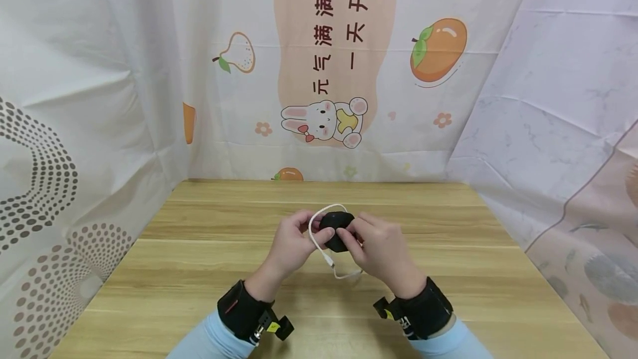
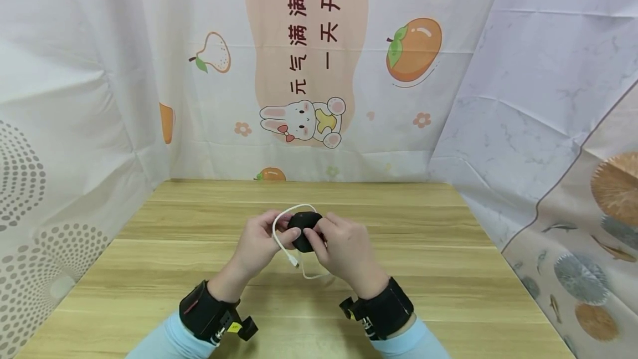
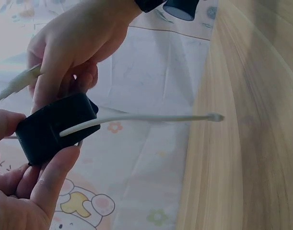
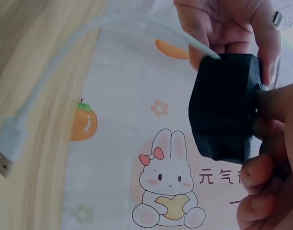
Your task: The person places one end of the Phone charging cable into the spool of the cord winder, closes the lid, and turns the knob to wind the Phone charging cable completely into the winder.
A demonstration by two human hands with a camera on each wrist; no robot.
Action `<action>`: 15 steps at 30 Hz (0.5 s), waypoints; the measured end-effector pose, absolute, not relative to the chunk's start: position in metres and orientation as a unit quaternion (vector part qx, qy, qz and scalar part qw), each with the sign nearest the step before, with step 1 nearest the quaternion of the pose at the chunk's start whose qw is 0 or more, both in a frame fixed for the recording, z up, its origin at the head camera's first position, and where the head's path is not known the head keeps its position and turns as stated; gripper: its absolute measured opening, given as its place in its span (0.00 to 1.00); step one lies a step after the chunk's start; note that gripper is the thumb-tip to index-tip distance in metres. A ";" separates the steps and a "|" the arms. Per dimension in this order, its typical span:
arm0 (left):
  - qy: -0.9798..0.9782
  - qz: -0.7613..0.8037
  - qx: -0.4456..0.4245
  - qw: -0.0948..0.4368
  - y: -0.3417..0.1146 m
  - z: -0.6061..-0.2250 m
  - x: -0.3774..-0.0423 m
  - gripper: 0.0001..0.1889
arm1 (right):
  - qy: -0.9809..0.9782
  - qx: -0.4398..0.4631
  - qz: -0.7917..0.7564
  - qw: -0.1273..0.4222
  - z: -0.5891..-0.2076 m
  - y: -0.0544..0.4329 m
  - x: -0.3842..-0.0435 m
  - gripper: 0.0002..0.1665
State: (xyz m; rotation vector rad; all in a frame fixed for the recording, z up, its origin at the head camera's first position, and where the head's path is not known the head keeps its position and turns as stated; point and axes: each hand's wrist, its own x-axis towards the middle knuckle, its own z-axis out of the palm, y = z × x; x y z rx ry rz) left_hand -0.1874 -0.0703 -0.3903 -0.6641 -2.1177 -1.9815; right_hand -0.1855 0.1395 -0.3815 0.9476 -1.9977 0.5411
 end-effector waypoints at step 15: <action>-0.717 -0.627 -0.253 0.171 -0.065 -0.396 -0.187 0.15 | -0.823 0.311 0.333 0.340 -0.384 0.135 -0.185 0.18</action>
